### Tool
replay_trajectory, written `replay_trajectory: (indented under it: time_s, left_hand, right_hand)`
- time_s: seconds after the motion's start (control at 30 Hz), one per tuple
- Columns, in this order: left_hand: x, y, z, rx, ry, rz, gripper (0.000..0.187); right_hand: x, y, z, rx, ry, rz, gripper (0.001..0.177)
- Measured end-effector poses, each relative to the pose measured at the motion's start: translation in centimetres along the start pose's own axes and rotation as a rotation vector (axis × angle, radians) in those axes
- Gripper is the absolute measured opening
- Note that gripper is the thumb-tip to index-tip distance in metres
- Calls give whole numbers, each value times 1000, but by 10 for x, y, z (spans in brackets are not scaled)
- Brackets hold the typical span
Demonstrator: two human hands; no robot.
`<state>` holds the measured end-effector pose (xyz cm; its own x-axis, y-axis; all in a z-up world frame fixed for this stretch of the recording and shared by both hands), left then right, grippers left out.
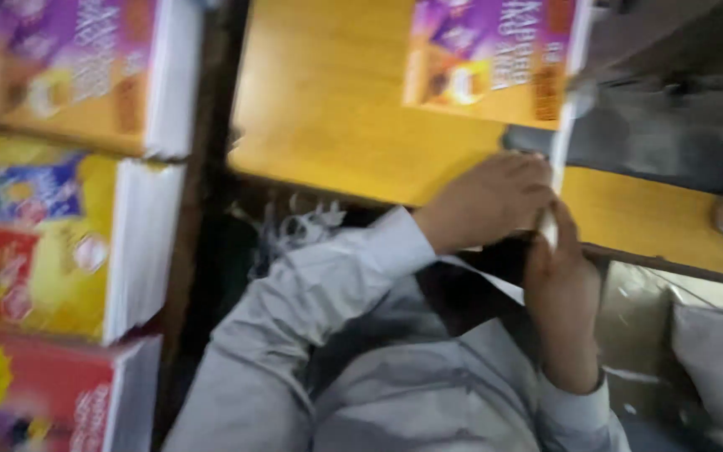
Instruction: The person uses a sewing machine to stitch a white ribbon onto the edge of various printed paper sheets. They repeatedly pick up sheets from a stack, align them with the ribbon under the needle, and sew them. The person also briefly handles a smartphone during the process.
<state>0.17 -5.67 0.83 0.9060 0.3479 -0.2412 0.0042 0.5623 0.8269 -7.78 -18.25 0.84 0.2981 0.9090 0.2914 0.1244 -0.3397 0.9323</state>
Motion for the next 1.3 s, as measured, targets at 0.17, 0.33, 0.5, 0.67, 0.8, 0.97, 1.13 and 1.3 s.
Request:
replay_trajectory:
  time_s: [0.17,0.33,0.5,0.67,0.8,0.97,1.13,1.3]
  left_hand:
    - [-52,40,-66,-67,107,-22,30]
    - [-72,172,-143,-254,292,17,18]
    - [-76,297,-246,-354,579,370,18]
    - [-97,311,-369,122,1043,1017,63]
    - [-92,314,-373,-55,1018,819,59]
    - [-85,341,-276,-323,638,751,86]
    - [-97,389,-178,-372,620,768,83]
    - [-120,430,-132,-464,644,827,89]
  right_hand:
    - [11,6,-26,-151,-24,327,54]
    - [7,-7,-30,-258,150,232,51]
    - [-22,-31,-18,-347,88,184,51]
    - [-39,-53,-2,-146,-77,192,59]
    - [-41,-91,3,-584,241,-585,37]
    - [-33,-63,-4,-334,171,358,59]
    - [-35,-70,-7,-404,269,313,56]
    - [-26,-61,-8,-352,220,370,55]
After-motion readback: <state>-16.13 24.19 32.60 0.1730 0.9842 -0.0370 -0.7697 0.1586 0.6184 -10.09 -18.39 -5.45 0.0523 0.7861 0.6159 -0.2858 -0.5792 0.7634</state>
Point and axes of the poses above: each hand's wrist, its own z-axis towards the middle knuckle, its own y-axis out of the back of the hand, x = y × z, the point moved 7 cm from there along z, towards the middle knuckle, and after that the axes turned 11 degrees about -y, right-handed, at the moved point
